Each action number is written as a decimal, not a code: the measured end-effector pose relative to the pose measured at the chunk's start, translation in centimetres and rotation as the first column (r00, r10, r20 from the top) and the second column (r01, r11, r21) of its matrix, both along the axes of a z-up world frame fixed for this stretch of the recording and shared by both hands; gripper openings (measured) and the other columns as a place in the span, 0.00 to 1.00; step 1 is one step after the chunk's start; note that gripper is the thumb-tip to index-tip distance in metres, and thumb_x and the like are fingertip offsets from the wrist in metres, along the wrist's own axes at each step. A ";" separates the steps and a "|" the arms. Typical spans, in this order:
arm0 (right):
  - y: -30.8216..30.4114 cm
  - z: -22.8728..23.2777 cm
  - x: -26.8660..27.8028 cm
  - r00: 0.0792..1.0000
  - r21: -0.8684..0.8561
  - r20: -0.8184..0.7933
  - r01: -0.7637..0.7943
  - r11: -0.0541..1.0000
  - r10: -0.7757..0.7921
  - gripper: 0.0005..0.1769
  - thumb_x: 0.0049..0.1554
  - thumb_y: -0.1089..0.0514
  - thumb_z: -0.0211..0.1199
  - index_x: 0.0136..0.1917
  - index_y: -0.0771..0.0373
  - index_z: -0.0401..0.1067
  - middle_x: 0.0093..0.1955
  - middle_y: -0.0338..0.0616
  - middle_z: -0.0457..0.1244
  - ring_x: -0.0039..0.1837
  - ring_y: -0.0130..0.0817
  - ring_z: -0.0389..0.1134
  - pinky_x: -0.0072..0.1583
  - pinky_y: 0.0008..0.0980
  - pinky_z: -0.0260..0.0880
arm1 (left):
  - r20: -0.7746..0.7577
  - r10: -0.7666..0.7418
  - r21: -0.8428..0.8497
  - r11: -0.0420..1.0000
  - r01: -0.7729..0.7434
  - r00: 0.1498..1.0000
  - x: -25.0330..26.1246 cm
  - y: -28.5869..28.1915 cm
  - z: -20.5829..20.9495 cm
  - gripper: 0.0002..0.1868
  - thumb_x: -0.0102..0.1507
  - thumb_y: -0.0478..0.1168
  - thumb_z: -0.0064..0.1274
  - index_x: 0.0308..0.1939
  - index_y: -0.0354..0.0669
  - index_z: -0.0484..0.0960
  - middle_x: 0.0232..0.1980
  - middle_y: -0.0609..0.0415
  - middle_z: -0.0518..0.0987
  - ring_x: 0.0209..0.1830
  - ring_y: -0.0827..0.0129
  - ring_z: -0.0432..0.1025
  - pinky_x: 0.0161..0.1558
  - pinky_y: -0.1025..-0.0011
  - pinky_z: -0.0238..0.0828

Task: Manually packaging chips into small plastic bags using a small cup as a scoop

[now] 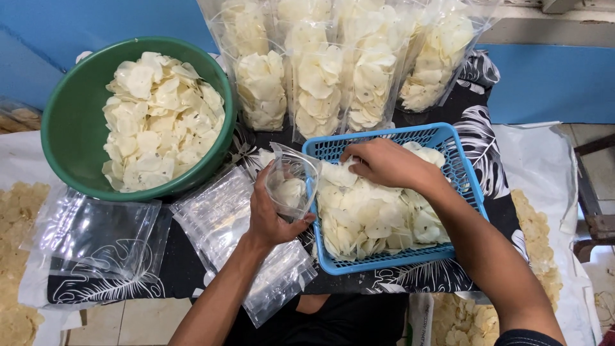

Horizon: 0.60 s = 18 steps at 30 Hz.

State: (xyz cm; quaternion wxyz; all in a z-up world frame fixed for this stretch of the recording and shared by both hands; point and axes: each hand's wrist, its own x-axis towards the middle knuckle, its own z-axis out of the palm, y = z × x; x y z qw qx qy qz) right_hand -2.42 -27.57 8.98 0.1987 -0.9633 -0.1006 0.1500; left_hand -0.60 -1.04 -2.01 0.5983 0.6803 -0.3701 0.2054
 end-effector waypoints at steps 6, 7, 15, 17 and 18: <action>0.7 -1.9 0.3 0.992 -0.112 -0.127 -0.036 0.993 0.021 0.15 0.58 0.50 0.63 0.52 0.61 0.75 0.41 0.51 0.71 0.47 0.60 0.74 0.51 0.53 0.73 | 0.004 0.016 0.002 1.000 -0.016 1.000 -0.1 -0.1 0.2 0.58 0.52 0.65 0.67 0.68 0.22 0.59 0.52 0.35 0.75 0.48 0.44 0.77 0.53 0.50 0.75; 0.8 -1.7 0.3 0.994 -0.123 -0.112 -0.024 0.992 0.010 0.15 0.57 0.50 0.64 0.51 0.61 0.76 0.41 0.50 0.71 0.47 0.59 0.74 0.50 0.53 0.73 | 0.000 0.015 -0.002 1.000 -0.015 1.000 -0.1 -0.1 0.1 0.58 0.52 0.64 0.67 0.68 0.22 0.59 0.52 0.35 0.75 0.49 0.44 0.77 0.53 0.50 0.75; 0.6 2.9 -1.0 0.998 0.133 -0.019 0.064 0.989 -0.062 0.13 0.61 0.56 0.57 0.55 0.65 0.71 0.40 0.56 0.69 0.46 0.61 0.72 0.49 0.55 0.71 | -0.001 -0.001 -0.004 1.000 0.001 1.000 0.0 0.0 0.0 0.57 0.52 0.63 0.67 0.68 0.22 0.59 0.53 0.35 0.75 0.50 0.44 0.76 0.55 0.50 0.74; 0.8 4.1 -1.3 0.996 0.238 0.018 0.085 0.967 -0.092 0.13 0.62 0.56 0.57 0.55 0.67 0.70 0.38 0.57 0.68 0.43 0.58 0.72 0.47 0.53 0.71 | 0.005 0.002 -0.013 1.000 -0.001 1.000 0.0 0.1 -0.2 0.57 0.52 0.63 0.67 0.68 0.22 0.59 0.54 0.35 0.75 0.51 0.44 0.76 0.56 0.50 0.73; 0.8 4.3 -1.2 0.990 0.380 0.090 0.068 0.923 -0.110 0.11 0.63 0.58 0.56 0.55 0.67 0.71 0.38 0.57 0.68 0.43 0.51 0.73 0.47 0.48 0.74 | 0.008 0.003 -0.008 1.000 -0.003 1.000 0.2 0.0 -0.2 0.57 0.52 0.64 0.67 0.67 0.23 0.60 0.54 0.35 0.75 0.51 0.44 0.76 0.56 0.50 0.73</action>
